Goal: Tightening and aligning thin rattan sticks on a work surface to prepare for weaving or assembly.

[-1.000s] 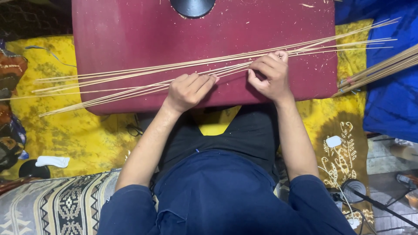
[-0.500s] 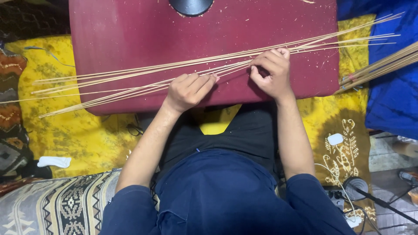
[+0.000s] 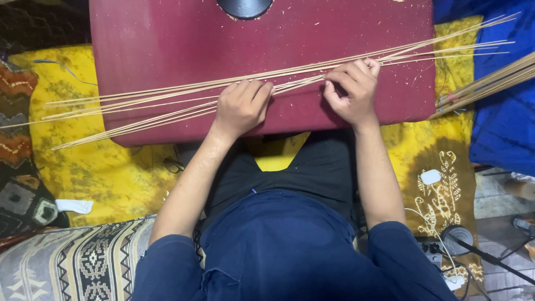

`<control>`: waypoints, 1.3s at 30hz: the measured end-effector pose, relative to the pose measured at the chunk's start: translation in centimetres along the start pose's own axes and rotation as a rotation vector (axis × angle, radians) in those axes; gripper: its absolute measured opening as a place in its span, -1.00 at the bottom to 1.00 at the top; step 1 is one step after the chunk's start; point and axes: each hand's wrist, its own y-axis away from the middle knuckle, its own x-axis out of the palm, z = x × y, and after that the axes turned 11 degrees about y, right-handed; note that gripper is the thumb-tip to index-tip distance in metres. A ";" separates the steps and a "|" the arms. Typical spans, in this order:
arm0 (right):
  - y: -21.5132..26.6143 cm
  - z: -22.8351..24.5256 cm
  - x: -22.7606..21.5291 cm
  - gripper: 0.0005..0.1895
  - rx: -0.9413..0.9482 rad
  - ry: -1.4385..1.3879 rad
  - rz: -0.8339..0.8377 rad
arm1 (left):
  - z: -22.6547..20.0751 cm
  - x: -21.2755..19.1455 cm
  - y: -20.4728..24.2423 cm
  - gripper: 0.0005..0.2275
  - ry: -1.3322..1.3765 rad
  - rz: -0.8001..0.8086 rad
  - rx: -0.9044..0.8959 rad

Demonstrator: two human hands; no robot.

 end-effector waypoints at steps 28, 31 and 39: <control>-1.2 2.8 -0.9 -0.97 0.017 0.208 0.036 | -1.8 -3.5 -2.1 -0.97 0.042 0.043 -0.132; -0.9 2.8 -0.8 -0.98 0.022 0.208 0.050 | -2.1 -3.6 -2.0 -0.97 0.052 0.042 -0.152; 0.2 0.9 -0.4 -0.95 -0.011 0.177 0.008 | -0.1 -1.3 -0.4 -0.96 0.046 -0.064 -0.006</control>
